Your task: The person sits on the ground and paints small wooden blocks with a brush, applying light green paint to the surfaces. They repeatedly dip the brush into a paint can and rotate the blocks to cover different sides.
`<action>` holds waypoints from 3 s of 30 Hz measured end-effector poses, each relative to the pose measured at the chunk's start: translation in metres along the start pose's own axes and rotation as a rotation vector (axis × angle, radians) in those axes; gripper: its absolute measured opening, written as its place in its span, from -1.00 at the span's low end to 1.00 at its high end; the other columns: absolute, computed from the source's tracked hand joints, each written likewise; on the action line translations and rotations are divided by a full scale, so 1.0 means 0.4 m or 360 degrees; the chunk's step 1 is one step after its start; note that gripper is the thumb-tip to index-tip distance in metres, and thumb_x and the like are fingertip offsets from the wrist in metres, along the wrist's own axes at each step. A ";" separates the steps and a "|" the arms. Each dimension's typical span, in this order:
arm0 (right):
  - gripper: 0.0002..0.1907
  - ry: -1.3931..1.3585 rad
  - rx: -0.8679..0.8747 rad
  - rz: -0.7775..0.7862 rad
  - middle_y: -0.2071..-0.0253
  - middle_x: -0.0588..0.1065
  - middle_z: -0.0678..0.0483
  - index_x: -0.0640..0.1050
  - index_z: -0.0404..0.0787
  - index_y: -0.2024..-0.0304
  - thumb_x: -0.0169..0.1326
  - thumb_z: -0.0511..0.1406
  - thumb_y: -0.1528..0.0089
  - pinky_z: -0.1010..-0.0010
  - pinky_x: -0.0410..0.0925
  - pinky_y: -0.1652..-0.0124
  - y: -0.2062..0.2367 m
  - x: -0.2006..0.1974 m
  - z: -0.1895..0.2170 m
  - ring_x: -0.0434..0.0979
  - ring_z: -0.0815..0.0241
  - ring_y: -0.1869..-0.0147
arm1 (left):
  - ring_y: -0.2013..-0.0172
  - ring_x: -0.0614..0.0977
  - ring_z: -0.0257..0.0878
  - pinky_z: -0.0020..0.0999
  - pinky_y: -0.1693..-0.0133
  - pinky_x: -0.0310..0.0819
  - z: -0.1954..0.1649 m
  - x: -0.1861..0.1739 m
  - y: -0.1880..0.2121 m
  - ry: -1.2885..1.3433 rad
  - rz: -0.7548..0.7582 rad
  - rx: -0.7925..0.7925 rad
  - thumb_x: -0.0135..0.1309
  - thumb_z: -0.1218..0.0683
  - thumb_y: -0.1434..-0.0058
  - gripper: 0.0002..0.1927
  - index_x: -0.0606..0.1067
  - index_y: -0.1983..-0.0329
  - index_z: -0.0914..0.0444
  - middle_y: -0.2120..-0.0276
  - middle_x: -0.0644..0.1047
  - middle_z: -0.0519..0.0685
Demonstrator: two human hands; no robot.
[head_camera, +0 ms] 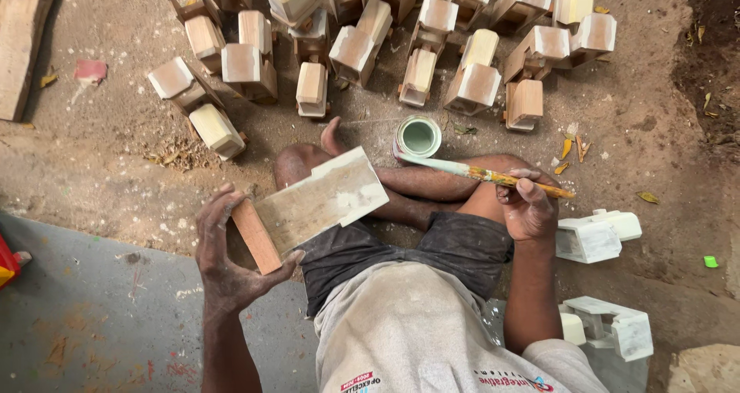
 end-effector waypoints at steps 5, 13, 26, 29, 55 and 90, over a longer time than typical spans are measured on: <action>-0.79 -0.0073 0.0058 -0.0025 0.20 0.57 -0.13 0.61 -0.38 0.07 0.23 -0.40 -0.27 0.36 0.45 0.16 0.030 -0.005 -0.018 0.55 0.08 0.18 | -0.38 0.39 0.06 0.04 -0.42 0.32 0.024 -0.013 0.013 0.0029 0.0002 0.0014 0.53 -0.11 0.20 0.02 0.33 -0.32 0.27 -0.24 0.41 0.13; -0.80 -0.0013 -0.0090 0.0034 0.14 0.56 -0.16 0.61 -0.39 0.12 0.21 -0.41 -0.22 0.42 0.49 0.27 0.069 0.065 0.086 0.57 0.10 0.20 | -0.25 0.54 -0.07 0.00 -0.44 0.39 0.047 -0.083 0.000 0.0646 -0.0014 0.0120 0.44 -0.13 0.15 0.01 0.34 -0.39 0.22 -0.26 0.51 0.03; -0.82 0.1370 -0.0808 0.0627 0.35 0.60 -0.07 0.60 -0.32 0.26 0.24 -0.47 -0.06 0.45 0.60 0.25 0.158 0.459 0.229 0.71 0.13 0.27 | -0.24 0.53 -0.12 -0.02 -0.48 0.28 -0.070 -0.154 0.033 0.0383 -0.0097 0.0054 0.46 -0.17 0.17 0.03 0.35 -0.36 0.26 -0.20 0.49 0.06; -0.78 0.1399 -0.0953 0.0796 0.33 0.61 -0.06 0.59 -0.34 0.24 0.26 -0.49 -0.05 0.40 0.63 0.21 0.145 0.509 0.211 0.73 0.16 0.27 | -0.25 0.53 -0.15 -0.12 -0.35 0.40 -0.076 -0.149 0.037 0.0571 -0.0099 0.0022 0.53 -0.20 0.10 0.03 0.33 -0.38 0.24 -0.31 0.42 0.08; -0.68 0.1604 -0.0879 0.1240 0.12 0.61 0.02 0.60 -0.23 0.11 0.36 -0.42 -0.09 0.41 0.61 0.10 0.103 0.541 0.182 0.70 0.22 0.09 | -0.32 0.41 -0.21 -0.09 -0.40 0.37 -0.086 -0.158 0.024 0.0525 -0.0003 0.0033 0.51 -0.20 0.05 0.06 0.26 -0.44 0.20 -0.35 0.32 0.05; -0.80 0.1491 -0.1057 0.1109 0.32 0.62 0.00 0.60 -0.26 0.26 0.27 -0.43 -0.05 0.40 0.62 0.27 0.112 0.544 0.216 0.72 0.16 0.28 | -0.33 0.42 -0.21 -0.06 -0.46 0.33 -0.076 -0.197 0.044 0.0572 0.0004 0.0040 0.54 -0.13 0.13 0.09 0.26 -0.45 0.20 -0.34 0.34 0.07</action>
Point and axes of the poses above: each hand's wrist, its own y-axis away from the middle knuckle, its own x-axis out of the palm, z = x × y, the point moved 5 cm from there along -y, towards the middle knuckle
